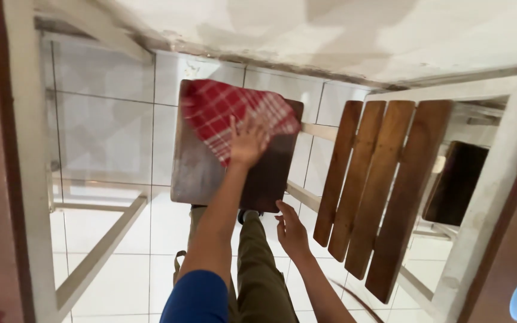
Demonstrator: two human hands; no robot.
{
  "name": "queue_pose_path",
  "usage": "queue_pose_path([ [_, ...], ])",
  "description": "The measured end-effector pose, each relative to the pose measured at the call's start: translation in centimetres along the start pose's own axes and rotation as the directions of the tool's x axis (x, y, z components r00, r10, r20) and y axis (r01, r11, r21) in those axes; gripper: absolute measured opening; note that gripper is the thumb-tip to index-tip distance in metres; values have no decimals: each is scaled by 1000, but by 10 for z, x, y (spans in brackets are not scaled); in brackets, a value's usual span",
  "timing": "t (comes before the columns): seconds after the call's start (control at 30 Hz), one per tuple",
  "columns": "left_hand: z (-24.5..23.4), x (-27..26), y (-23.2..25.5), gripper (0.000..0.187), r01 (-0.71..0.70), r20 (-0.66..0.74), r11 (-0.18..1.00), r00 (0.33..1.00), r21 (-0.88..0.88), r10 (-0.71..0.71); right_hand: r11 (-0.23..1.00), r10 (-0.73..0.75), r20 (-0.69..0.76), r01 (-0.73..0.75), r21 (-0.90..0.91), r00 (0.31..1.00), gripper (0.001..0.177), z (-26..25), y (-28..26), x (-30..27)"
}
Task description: The person cleans dining furniture by spraying liquid from a spray bottle and wiping down chairs and tables with a cloth.
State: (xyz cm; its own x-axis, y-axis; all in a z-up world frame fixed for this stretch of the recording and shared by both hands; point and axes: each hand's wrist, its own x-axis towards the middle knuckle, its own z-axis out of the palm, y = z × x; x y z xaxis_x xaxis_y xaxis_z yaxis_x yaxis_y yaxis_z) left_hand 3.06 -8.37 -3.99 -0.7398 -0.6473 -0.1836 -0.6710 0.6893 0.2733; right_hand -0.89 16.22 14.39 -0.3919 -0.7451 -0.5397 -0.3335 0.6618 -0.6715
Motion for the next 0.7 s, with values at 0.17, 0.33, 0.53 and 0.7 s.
queue_pose_path([
  [0.17, -8, -67, 69, 63, -196, 242, 979, 948, -62, 205, 999, -28, 5, 28, -20, 1000, 58, -5, 6, -18],
  [0.33, -12, -153, 89, 66, -206, 174, 971, 959, -119, 224, 995, -95, -20, 94, -35, 995, 57, -5, -8, -25],
  [0.53, -40, -218, 40, 62, -283, 90, 952, 952, -114, 294, 983, -176, -72, 172, -66, 982, 58, -6, -57, -56],
  [0.7, -88, -186, 2, 51, 387, 499, 743, 863, -545, -84, 975, -224, -100, 223, -21, 969, 54, -25, -114, -88],
])
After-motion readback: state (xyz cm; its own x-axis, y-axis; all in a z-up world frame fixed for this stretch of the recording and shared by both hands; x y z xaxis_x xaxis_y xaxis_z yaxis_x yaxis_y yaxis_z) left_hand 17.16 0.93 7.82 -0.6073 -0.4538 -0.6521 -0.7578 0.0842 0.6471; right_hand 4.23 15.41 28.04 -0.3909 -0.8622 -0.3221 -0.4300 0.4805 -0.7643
